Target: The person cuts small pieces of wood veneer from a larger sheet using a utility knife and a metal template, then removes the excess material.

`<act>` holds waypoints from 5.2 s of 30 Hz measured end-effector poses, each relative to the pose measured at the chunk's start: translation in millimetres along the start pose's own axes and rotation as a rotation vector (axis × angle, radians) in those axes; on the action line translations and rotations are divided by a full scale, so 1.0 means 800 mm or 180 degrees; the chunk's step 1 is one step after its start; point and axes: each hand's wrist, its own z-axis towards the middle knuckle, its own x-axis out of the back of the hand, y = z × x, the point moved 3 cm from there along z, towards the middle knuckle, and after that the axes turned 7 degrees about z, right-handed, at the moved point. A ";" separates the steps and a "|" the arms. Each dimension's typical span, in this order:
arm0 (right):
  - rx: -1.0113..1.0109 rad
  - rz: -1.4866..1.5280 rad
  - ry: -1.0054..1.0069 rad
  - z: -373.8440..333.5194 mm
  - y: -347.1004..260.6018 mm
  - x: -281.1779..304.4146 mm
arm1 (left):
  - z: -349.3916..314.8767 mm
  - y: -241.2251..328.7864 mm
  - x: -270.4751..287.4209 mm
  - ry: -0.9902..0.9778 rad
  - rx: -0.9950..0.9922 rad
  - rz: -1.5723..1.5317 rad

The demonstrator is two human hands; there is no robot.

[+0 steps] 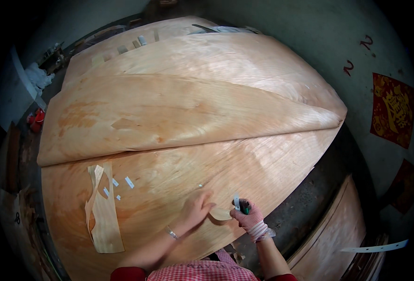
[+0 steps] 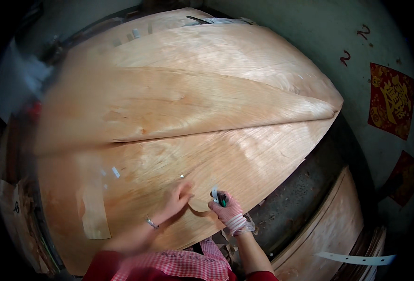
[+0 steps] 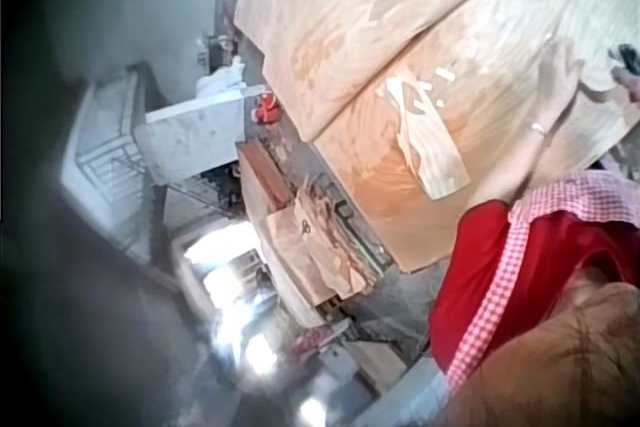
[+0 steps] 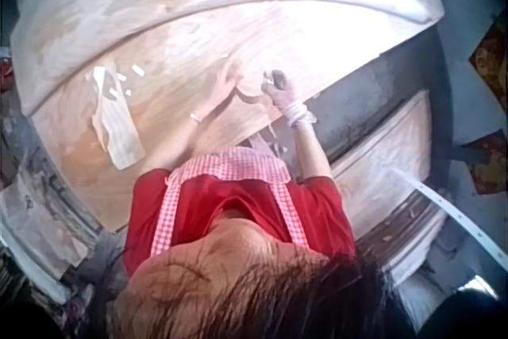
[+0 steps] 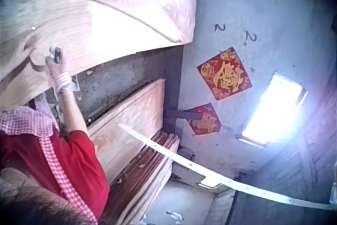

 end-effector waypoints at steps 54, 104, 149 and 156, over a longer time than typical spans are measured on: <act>0.0666 -0.1267 -0.0716 0.203 -0.009 -0.036 | -0.031 0.002 -0.010 -0.0212 -0.0231 0.1519; -0.0626 0.1107 -0.0237 0.113 -0.015 -0.064 | 0.031 -0.041 0.022 0.0256 0.0684 0.1306; -0.0282 0.3326 -0.0704 -0.024 0.074 0.041 | -0.012 0.001 -0.038 -0.0367 0.0156 0.1718; -0.0192 0.3239 -0.0716 -0.020 0.082 0.038 | -0.014 0.000 -0.030 -0.0355 0.0081 0.1745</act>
